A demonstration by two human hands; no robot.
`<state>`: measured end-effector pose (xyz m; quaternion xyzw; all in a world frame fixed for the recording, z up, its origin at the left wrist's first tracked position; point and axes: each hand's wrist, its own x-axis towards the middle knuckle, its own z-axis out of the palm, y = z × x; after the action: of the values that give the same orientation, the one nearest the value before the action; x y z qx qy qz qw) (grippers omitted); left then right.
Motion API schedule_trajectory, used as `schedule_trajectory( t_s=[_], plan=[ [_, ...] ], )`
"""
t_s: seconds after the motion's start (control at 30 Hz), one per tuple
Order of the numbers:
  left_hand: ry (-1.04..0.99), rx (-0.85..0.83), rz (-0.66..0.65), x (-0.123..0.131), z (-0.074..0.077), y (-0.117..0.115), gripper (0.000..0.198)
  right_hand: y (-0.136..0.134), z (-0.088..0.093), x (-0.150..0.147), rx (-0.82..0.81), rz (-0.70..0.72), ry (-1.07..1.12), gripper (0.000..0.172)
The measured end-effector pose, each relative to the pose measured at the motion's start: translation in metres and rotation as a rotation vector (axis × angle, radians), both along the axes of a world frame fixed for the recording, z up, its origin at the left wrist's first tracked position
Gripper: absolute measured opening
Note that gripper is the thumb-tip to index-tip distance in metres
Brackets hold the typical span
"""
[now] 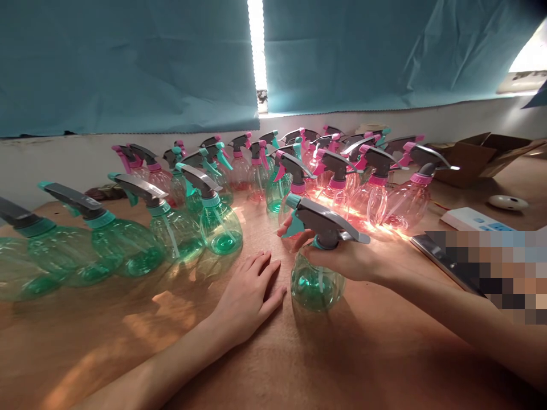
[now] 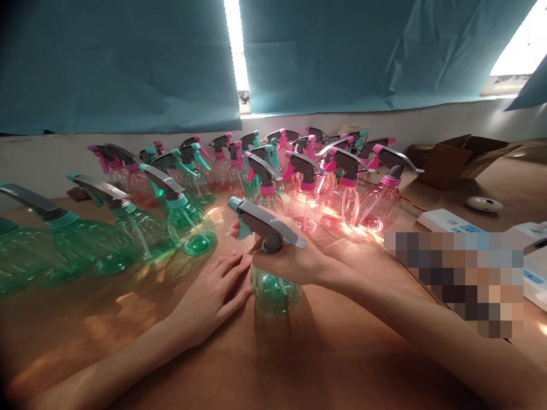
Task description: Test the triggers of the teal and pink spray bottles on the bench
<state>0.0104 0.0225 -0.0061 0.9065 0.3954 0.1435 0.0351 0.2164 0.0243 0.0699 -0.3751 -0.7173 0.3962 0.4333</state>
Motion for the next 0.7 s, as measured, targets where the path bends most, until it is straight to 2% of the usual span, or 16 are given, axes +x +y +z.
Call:
schedule_trajectory(
  t_s=[0.1, 0.4, 0.7],
  plan=[
    [0.001, 0.004, -0.005, 0.0004, 0.0001, 0.0005, 0.042, 0.0001, -0.0009, -0.0007, 0.01, 0.022, 0.028, 0.028],
    [-0.001, -0.004, 0.007, 0.0, 0.0022, -0.0007, 0.042, -0.0008, -0.0033, 0.0006, 0.076, 0.017, 0.045, 0.033],
    [0.009, -0.004, 0.004, 0.0002, 0.0001, -0.0004, 0.043, -0.0002, 0.0033, -0.003, 0.039, 0.089, 0.047, 0.055]
  ],
)
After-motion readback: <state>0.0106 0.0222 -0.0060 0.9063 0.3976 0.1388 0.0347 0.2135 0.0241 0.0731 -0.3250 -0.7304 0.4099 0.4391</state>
